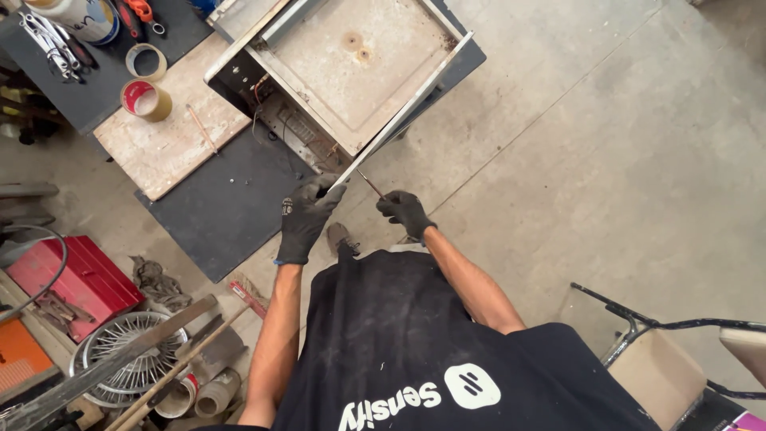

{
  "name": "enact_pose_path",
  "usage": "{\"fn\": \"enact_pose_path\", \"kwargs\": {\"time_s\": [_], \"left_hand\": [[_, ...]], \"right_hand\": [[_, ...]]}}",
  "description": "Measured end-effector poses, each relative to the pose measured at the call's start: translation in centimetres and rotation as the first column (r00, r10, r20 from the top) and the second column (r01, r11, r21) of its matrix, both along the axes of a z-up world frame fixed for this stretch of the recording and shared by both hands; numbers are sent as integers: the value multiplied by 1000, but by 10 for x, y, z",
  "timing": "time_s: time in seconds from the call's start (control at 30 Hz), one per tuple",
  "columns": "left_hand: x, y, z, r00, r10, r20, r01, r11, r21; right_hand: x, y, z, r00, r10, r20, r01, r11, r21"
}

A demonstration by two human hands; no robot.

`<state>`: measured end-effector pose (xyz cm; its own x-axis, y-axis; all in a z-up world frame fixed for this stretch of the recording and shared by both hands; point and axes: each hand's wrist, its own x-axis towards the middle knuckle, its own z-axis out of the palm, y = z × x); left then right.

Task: The person uses a screwdriver to remove screws from the side panel of a small metal appliance on a workbench. They lift the panel to inspect the interior, place it back, and continue unscrewing fasteners along the edge.

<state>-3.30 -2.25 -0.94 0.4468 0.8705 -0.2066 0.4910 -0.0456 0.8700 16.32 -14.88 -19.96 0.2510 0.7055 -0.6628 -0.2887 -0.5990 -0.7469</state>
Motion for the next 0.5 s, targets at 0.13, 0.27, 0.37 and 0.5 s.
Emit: {"fn": "enact_pose_path", "kwargs": {"time_s": [0.13, 0.27, 0.37, 0.5], "left_hand": [[-1, 1, 2, 1000, -7, 14, 7, 1000, 14], [-1, 2, 6, 1000, -18, 14, 17, 1000, 25], [0, 1, -3, 1000, -2, 31, 1, 1000, 27], [-1, -1, -1, 1000, 0, 30, 0, 1000, 14]], "right_hand": [[-6, -1, -3, 989, -53, 138, 43, 996, 81], [0, 0, 6, 994, 22, -107, -10, 994, 110], [6, 1, 13, 995, 97, -28, -93, 989, 111], [3, 4, -33, 992, 60, 111, -68, 995, 75]]}}
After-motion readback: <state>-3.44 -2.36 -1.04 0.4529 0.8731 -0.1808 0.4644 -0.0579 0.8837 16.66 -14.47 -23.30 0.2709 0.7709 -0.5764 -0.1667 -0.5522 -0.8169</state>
